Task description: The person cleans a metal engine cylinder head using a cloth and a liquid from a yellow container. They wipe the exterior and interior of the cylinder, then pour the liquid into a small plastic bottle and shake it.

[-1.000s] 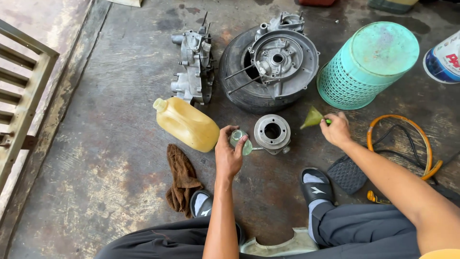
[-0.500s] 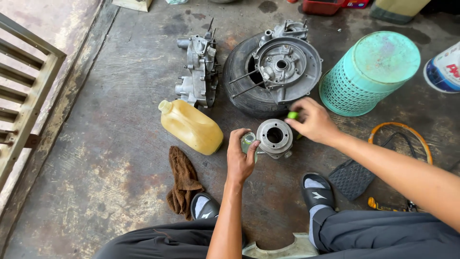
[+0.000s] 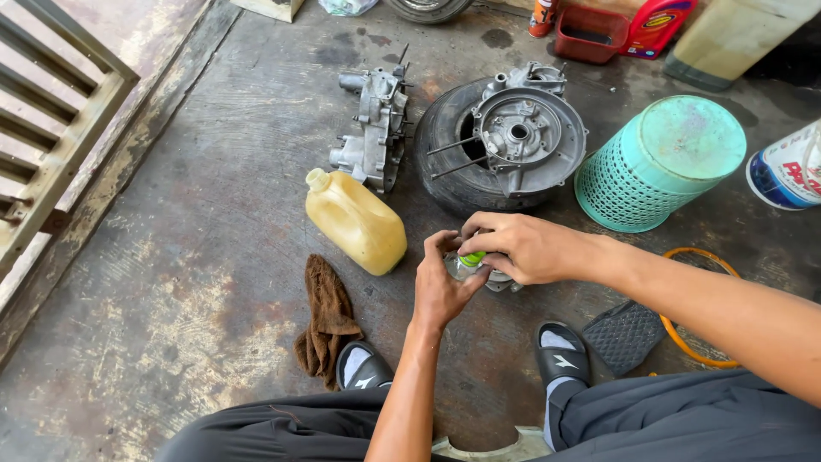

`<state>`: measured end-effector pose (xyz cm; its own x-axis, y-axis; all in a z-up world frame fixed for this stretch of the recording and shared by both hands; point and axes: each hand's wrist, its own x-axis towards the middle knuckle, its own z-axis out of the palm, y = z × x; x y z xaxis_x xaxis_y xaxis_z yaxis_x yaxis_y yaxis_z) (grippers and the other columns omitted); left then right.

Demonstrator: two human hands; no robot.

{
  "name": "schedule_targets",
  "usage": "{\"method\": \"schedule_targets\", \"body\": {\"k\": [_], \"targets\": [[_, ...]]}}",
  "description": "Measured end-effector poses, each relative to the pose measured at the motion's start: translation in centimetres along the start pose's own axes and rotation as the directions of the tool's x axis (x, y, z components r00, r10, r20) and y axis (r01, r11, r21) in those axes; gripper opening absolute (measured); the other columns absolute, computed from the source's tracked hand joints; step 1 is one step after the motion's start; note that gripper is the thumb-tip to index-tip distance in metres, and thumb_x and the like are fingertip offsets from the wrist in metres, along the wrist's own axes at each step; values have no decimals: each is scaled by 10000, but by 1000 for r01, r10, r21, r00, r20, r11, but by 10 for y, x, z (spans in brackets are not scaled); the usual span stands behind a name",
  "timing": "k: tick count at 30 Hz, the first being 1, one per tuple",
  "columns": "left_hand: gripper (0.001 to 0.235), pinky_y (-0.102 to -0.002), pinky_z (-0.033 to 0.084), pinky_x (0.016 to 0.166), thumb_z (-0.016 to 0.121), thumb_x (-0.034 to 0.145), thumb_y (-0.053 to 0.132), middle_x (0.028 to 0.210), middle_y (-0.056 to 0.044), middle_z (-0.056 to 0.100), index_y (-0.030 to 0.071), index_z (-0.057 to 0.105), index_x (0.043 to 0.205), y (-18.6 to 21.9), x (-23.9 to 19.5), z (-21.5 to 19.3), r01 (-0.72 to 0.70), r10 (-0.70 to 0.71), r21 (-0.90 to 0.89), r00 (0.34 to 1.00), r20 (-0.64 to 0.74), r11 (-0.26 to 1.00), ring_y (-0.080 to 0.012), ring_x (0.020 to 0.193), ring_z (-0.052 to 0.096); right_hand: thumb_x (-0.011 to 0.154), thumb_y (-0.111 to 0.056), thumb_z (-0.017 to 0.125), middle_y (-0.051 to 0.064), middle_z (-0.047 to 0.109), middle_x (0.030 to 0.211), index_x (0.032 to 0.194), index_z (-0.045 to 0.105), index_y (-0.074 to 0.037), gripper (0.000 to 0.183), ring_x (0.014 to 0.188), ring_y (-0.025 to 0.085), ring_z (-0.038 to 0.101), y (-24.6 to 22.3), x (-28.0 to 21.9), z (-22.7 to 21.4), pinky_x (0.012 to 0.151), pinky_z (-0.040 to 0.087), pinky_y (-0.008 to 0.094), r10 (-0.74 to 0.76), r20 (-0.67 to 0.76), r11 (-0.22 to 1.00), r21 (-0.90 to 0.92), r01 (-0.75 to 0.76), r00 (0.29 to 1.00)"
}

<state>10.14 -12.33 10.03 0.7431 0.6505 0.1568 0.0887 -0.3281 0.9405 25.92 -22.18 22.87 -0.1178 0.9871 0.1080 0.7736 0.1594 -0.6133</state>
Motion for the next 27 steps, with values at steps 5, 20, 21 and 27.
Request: {"method": "schedule_targets", "body": {"k": [5,20,21,27], "targets": [[696,-550,562,885,875,721,320,1064,-77,769,153,468,1261,5,-8,-7,11,-12,48,999,34,999,-378,1038,729,966,-302,631,126,645,915,1045,665,-82,236,769,363,687,13,-2,18,687,582,438,85,26,984,-161,-80,996],[705,-518,557,901,830,698,272,1076,-6,773,166,404,1251,0,-8,-13,26,-25,48,1000,-18,999,-338,1076,720,854,-337,712,95,664,784,1061,636,-105,320,702,323,706,-9,11,8,616,565,437,177,13,978,-111,-174,984],[704,-513,559,899,831,703,282,1069,1,772,175,401,1249,-1,-7,-10,18,-16,58,1000,-25,998,-325,1074,720,890,-339,676,85,636,715,983,634,-103,256,672,336,692,-1,8,14,596,551,431,178,24,971,-169,-171,984],[752,-502,565,864,832,667,246,1040,-27,777,143,379,1259,5,-7,-7,-53,52,-7,994,-96,999,-349,1003,740,856,-295,711,130,631,728,1017,644,-99,263,731,406,693,-17,13,8,634,550,492,121,-15,989,-89,-122,993]]}}
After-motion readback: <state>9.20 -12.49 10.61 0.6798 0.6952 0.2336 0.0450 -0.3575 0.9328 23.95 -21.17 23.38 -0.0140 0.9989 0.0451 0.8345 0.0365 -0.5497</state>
